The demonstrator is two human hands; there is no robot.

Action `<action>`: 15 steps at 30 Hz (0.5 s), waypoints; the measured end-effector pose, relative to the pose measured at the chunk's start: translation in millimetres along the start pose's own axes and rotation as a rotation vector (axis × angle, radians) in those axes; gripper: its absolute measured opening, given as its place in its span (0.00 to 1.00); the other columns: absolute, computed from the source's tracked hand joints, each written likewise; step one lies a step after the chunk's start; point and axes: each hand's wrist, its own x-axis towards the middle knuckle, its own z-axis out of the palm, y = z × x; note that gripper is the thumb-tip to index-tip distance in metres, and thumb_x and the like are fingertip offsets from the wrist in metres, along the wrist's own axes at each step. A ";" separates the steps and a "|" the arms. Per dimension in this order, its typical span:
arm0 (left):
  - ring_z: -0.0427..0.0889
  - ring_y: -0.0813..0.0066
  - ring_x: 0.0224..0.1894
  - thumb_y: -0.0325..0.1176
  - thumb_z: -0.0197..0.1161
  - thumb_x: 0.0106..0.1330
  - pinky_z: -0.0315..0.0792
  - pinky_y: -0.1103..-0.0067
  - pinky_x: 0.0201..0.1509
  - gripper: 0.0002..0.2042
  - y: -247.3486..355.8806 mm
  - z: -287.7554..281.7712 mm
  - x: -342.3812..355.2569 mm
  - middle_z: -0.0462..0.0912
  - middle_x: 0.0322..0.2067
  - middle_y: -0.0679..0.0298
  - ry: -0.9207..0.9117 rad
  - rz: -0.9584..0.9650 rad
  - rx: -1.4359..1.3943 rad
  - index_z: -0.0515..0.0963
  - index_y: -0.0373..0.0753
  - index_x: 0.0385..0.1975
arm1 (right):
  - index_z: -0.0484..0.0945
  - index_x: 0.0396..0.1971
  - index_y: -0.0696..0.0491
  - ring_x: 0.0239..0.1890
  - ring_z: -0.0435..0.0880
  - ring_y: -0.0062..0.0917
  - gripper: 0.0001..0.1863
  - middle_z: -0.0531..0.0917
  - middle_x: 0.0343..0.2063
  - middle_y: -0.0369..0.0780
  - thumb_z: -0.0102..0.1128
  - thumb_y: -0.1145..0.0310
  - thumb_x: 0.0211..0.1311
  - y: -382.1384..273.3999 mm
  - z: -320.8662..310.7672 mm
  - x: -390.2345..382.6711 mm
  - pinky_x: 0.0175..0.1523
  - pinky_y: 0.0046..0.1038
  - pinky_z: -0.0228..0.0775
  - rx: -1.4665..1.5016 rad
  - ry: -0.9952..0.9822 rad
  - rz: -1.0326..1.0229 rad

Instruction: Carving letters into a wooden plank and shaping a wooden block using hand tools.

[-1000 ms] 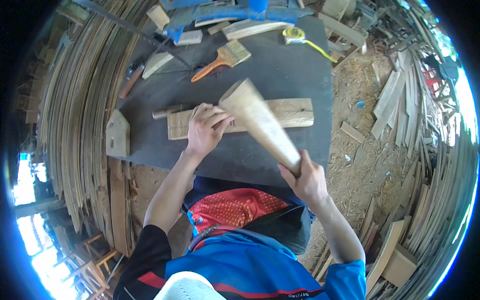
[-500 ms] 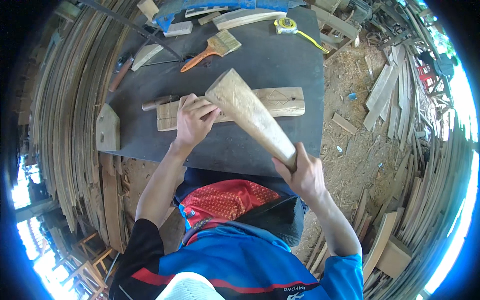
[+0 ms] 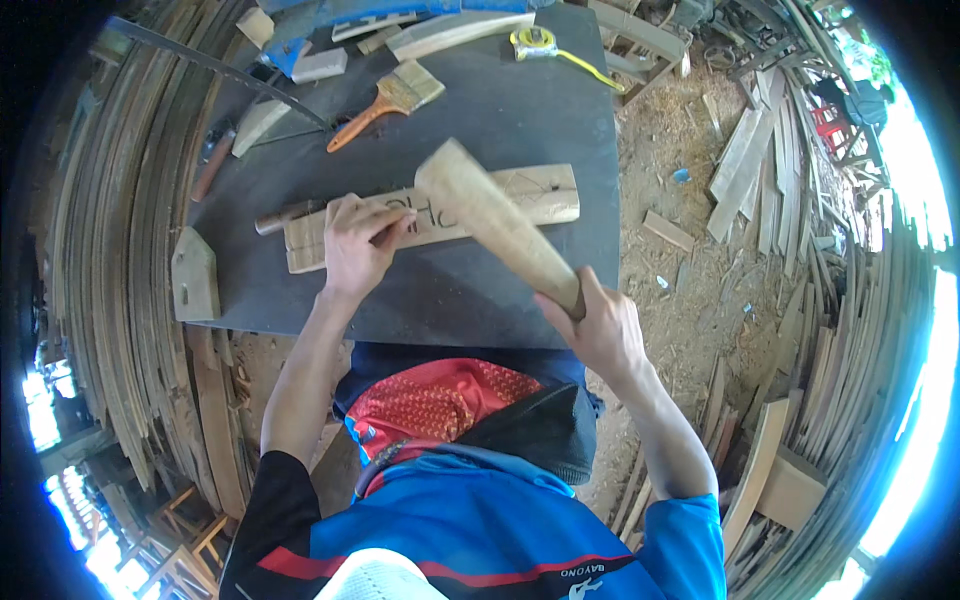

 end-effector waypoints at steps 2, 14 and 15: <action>0.77 0.70 0.33 0.32 0.75 0.57 0.70 0.72 0.49 0.05 4.4 -3.4 3.3 0.87 0.31 0.74 -0.004 0.001 -0.003 0.89 0.49 0.32 | 0.75 0.37 0.61 0.23 0.84 0.52 0.25 0.82 0.20 0.53 0.68 0.50 0.68 -3.3 -0.6 1.1 0.29 0.43 0.75 0.195 0.111 0.071; 0.82 0.71 0.31 0.24 0.73 0.62 0.76 0.75 0.37 0.07 0.9 -2.3 3.4 0.87 0.32 0.68 0.014 0.084 -0.124 0.88 0.40 0.39 | 0.80 0.40 0.64 0.34 0.87 0.51 0.27 0.84 0.27 0.56 0.63 0.48 0.72 -7.0 13.5 30.5 0.40 0.43 0.75 0.361 0.004 0.381; 0.82 0.71 0.31 0.24 0.73 0.62 0.76 0.75 0.37 0.07 0.2 -2.6 2.3 0.87 0.33 0.68 0.004 0.099 -0.092 0.88 0.40 0.39 | 0.80 0.40 0.64 0.34 0.87 0.51 0.27 0.84 0.27 0.56 0.63 0.48 0.72 -4.7 16.5 31.2 0.40 0.43 0.75 0.363 -0.002 0.387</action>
